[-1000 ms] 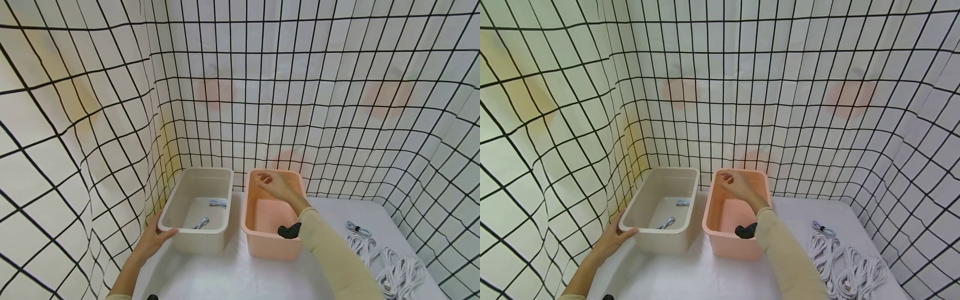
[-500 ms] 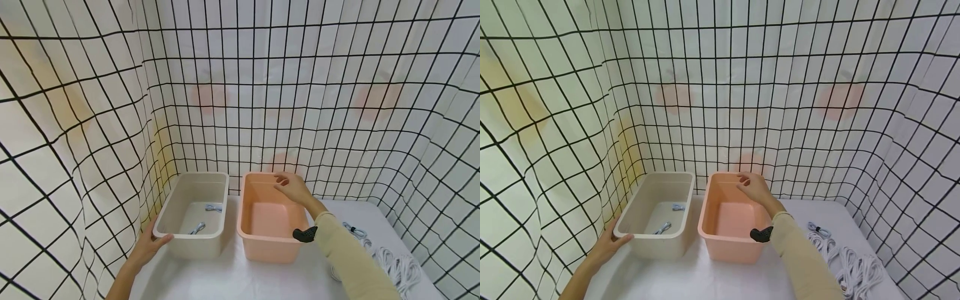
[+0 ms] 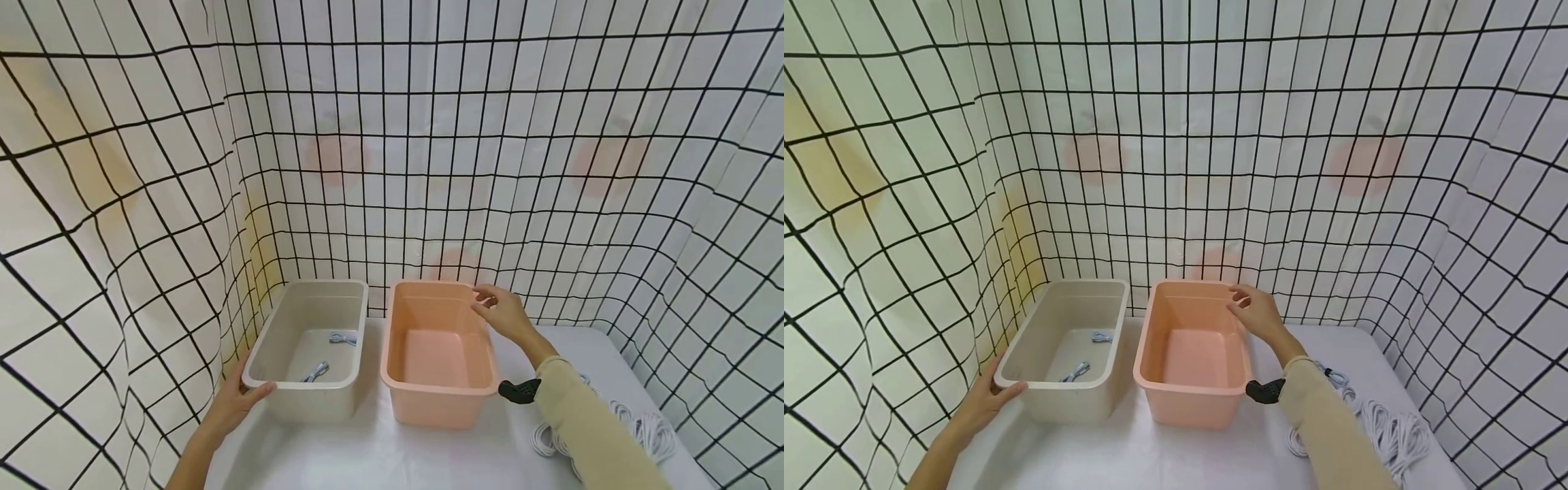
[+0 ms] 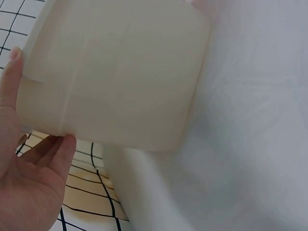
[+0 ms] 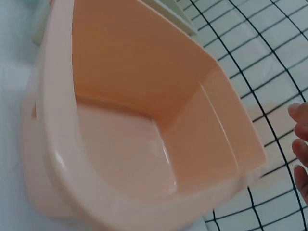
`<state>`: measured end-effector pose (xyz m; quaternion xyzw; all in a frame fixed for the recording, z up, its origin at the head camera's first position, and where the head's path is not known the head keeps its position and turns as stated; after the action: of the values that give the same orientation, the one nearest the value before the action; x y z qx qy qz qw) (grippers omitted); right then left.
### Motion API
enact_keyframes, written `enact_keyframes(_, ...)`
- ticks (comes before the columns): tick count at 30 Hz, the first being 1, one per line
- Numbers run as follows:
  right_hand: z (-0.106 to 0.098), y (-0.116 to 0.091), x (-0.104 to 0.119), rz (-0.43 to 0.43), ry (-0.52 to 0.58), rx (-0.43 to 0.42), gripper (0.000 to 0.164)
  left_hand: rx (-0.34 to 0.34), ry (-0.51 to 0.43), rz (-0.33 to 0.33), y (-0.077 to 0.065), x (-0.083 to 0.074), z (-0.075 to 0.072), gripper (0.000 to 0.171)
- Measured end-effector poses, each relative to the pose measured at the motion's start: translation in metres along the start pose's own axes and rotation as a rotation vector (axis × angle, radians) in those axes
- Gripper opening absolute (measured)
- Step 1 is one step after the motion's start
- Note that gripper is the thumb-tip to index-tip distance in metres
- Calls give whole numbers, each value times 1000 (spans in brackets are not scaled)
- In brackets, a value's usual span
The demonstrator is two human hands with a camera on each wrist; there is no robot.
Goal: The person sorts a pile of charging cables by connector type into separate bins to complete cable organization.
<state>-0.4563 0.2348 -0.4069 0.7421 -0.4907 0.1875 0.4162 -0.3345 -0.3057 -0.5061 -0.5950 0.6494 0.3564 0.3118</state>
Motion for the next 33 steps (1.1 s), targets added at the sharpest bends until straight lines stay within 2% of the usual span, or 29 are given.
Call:
enact_keyframes(9, -34, -22, -41, 61, -44, -73, 41, 7, -1, -7, 4, 2, -1, 95)
enact_keyframes(21, -67, -50, -71, 120, -94, -135, 42, -1, 13, -16, 1, 4, -1, 97)
enact_keyframes(27, -91, -76, -94, 149, -143, -201, 44, 1, 6, 16, 3, 0, -1, 95)
enact_keyframes(33, -103, -101, -124, 191, -181, -214, 44, 14, 1, -7, 1, 2, 2, 96)
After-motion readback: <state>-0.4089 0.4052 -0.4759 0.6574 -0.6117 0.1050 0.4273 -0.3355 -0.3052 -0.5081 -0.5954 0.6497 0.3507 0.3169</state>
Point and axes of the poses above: each hand's wrist, its own y-axis towards the middle knuckle, its own z-axis out of the palm, x = y × z, the point moved 8 cm from there along y, towards the middle knuckle, and after that the axes turned 7 degrees about y, right-handed, at the moved point
